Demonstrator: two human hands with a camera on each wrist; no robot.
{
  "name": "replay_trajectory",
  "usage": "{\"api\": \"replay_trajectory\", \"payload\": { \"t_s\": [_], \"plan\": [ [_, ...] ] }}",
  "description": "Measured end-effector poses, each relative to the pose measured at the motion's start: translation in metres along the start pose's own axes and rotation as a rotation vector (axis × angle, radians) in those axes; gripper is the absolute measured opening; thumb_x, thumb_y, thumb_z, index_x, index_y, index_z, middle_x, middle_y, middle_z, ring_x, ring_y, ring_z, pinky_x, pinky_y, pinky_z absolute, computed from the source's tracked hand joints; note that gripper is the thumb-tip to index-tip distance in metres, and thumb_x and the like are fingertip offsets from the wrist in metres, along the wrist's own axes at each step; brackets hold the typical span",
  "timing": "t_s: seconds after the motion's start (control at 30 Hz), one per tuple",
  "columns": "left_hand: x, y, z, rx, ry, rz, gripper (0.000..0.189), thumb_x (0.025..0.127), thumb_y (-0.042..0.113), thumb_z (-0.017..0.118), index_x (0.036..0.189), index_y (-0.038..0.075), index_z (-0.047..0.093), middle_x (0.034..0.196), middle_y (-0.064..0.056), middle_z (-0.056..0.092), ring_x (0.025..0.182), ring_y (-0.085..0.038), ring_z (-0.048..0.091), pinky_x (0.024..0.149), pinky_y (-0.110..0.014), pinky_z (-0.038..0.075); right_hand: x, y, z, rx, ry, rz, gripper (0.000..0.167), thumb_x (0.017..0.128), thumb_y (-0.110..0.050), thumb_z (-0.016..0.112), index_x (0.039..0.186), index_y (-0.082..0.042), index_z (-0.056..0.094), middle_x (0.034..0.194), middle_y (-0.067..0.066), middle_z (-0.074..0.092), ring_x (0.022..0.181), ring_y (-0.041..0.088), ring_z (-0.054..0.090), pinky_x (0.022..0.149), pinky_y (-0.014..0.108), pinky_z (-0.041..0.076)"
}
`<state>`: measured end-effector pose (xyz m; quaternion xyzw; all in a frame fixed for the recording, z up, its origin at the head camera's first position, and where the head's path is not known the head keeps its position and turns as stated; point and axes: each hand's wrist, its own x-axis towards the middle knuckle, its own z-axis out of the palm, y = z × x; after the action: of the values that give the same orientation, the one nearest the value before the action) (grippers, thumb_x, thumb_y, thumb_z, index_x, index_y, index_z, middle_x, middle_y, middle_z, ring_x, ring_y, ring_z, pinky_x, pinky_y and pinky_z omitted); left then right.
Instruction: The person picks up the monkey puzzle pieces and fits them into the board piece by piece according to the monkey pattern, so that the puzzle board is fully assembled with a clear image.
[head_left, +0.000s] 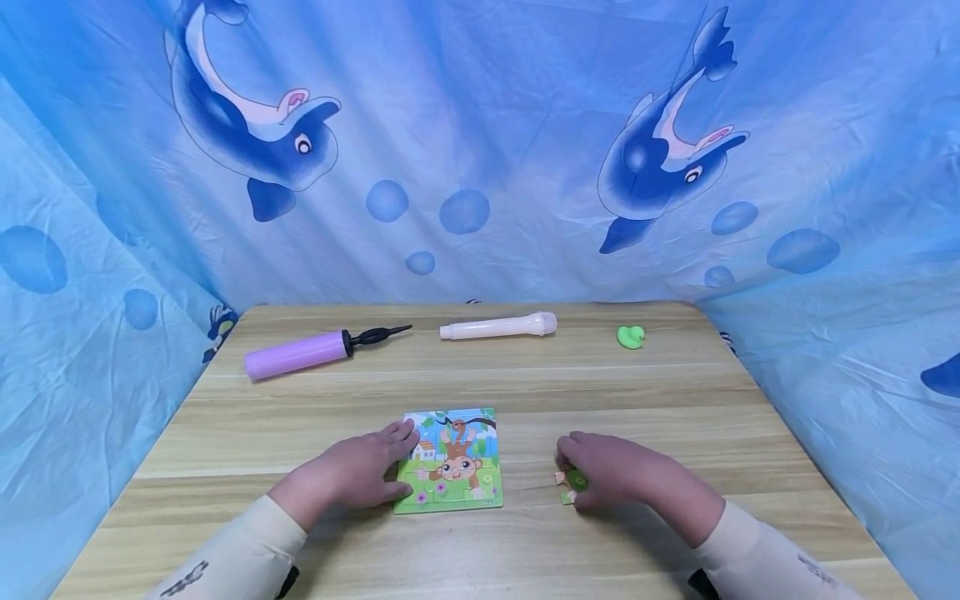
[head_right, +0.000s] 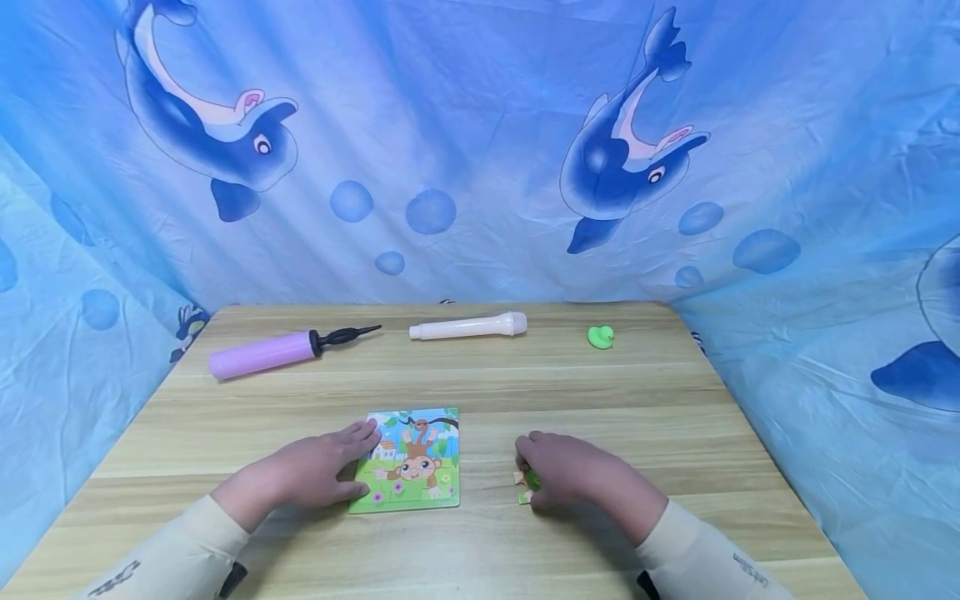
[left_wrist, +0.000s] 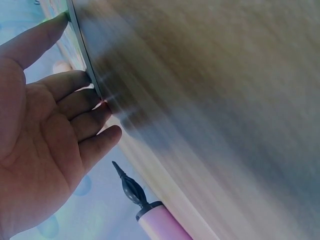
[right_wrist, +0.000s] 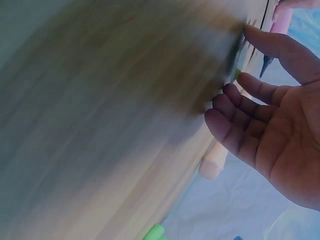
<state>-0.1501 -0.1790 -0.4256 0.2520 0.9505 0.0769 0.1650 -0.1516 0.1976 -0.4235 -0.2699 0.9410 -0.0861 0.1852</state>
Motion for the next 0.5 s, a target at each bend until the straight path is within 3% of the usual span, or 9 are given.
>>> {"api": "replay_trajectory", "payload": {
  "t_s": [0.27, 0.5],
  "plan": [
    [0.001, 0.001, -0.002, -0.003, -0.006, -0.009, 0.077, 0.09, 0.049, 0.066, 0.151, 0.011, 0.038, 0.161, -0.008, 0.028, 0.148, -0.03, 0.027, 0.118, -0.049, 0.031, 0.02, -0.02, -0.001, -0.024, -0.014, -0.065, 0.04, 0.077, -0.035, 0.078, 0.107, -0.025, 0.054, 0.095, -0.013, 0.052, 0.078, 0.004, 0.05, 0.067, 0.024, 0.046],
    [0.001, 0.001, -0.002, -0.01, -0.008, -0.014, 0.077, 0.089, 0.048, 0.066, 0.151, 0.011, 0.038, 0.161, -0.009, 0.029, 0.148, -0.03, 0.027, 0.117, -0.049, 0.032, 0.04, -0.049, -0.003, -0.101, 0.037, -0.14, 0.043, 0.08, -0.046, 0.075, 0.112, -0.025, 0.054, 0.096, -0.013, 0.051, 0.079, 0.005, 0.049, 0.067, 0.024, 0.045]
  ]
}}
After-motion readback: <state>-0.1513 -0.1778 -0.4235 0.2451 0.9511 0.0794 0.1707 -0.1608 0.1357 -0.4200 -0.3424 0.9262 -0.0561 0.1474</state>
